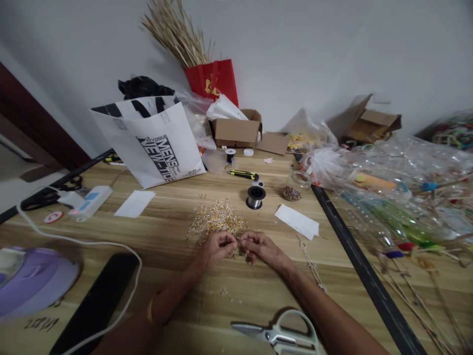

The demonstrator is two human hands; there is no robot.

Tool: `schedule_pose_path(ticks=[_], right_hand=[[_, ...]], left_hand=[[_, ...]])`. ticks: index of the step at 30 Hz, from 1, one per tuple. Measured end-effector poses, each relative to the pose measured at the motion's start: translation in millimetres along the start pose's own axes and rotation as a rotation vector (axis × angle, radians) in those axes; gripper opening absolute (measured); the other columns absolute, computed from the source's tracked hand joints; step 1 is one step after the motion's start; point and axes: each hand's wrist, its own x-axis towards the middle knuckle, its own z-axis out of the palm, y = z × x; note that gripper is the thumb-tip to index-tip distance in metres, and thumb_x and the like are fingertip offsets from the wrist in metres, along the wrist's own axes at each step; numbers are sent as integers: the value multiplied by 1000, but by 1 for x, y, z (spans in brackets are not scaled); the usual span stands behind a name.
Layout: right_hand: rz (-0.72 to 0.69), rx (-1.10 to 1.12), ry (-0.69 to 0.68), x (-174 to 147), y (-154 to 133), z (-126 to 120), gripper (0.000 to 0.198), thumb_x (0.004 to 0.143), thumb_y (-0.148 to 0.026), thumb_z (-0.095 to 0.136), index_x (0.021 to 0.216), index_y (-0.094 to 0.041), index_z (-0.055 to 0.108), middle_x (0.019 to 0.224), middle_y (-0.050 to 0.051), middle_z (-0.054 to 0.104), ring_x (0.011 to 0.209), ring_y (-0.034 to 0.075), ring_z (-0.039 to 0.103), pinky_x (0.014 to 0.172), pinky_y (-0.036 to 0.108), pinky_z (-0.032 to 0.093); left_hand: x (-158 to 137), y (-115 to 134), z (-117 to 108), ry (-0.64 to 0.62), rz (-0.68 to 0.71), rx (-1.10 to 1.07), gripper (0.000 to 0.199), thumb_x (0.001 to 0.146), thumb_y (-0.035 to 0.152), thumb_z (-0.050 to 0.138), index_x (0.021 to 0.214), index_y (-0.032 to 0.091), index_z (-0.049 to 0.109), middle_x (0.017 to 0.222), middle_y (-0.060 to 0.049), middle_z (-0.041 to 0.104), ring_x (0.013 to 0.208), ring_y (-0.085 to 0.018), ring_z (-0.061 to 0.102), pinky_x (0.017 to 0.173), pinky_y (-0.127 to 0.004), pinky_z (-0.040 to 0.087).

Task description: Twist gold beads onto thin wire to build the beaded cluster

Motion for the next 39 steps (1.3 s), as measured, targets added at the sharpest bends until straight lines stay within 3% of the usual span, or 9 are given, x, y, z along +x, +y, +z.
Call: schedule_pose_path(ticks=[9, 19, 27, 39], right_hand=[[12, -89, -13, -2, -2, -1, 33, 67, -43, 70, 77, -14, 57, 60, -5, 51, 42, 4, 43, 36, 15, 37], [-3, -172, -93, -4, 4, -2, 18, 66, -20, 69, 79, -15, 58, 54, -8, 45, 44, 4, 38, 42, 16, 32], [-147, -562, -28, -8, 1, 2, 12, 67, -8, 63, 75, -15, 61, 64, -4, 50, 57, 7, 43, 52, 17, 34], [-344, -886, -61, -9, -2, 9, 16, 65, -1, 55, 67, -16, 60, 65, -1, 55, 54, 9, 46, 51, 17, 35]], left_hand=[[0, 6, -3, 17, 6, -6, 20, 63, 29, 69, 67, 12, 60, 60, 0, 59, 52, -10, 53, 52, -20, 42], [1, 5, -3, 15, 25, -4, 17, 65, 26, 67, 67, 11, 59, 58, 1, 58, 52, -9, 52, 53, -20, 42], [0, 6, -3, 22, 39, 28, 17, 66, 26, 66, 67, 11, 59, 58, 1, 58, 53, -9, 53, 54, -20, 43], [0, 5, -4, 3, 39, 18, 19, 67, 29, 67, 68, 12, 59, 58, 1, 57, 53, -10, 54, 54, -20, 43]])
